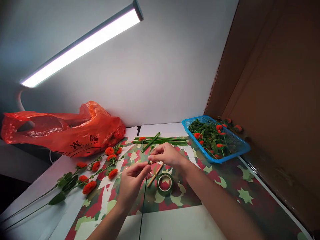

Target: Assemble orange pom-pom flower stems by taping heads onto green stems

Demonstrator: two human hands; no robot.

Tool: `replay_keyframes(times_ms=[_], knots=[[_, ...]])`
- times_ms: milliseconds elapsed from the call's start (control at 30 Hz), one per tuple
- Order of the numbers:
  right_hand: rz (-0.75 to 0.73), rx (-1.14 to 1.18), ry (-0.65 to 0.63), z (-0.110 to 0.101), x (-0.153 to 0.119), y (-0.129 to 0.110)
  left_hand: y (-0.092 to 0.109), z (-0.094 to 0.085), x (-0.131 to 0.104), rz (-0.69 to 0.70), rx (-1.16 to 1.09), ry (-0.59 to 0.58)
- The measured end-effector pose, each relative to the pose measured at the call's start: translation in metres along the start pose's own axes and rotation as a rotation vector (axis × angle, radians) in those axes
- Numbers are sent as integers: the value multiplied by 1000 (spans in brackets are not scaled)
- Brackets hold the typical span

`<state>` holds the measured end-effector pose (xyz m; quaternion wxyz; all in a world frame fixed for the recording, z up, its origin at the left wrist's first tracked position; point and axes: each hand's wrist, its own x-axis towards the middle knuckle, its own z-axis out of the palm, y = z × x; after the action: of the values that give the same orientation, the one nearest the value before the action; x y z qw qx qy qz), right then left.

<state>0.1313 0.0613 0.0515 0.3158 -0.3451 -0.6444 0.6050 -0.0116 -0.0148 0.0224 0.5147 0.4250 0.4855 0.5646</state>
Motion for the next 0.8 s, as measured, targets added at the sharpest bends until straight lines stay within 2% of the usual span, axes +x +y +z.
replay_keyframes(times_ms=[100, 167, 300, 367, 533, 633, 800], knots=[[14, -37, 17, 1, -1, 0, 4, -1, 0, 7, 40, -11], [-3, 28, -51, 2, 0, 4, 4, -2, 2, -78, -109, -66], [-24, 214, -211, 5, 3, 16, -3, -5, 4, -356, -507, -193], [-17, 251, -246, 7, 4, 20, -8, -6, 4, -425, -631, -253], [-60, 93, -168, 7, 3, 17, -14, -5, 2, -459, -689, -257], [-138, 40, -119, 4, 5, 19, -17, -1, 3, -389, -571, -173], [-134, -52, -54, 3, 10, 25, -18, -1, 2, -89, -111, -39]])
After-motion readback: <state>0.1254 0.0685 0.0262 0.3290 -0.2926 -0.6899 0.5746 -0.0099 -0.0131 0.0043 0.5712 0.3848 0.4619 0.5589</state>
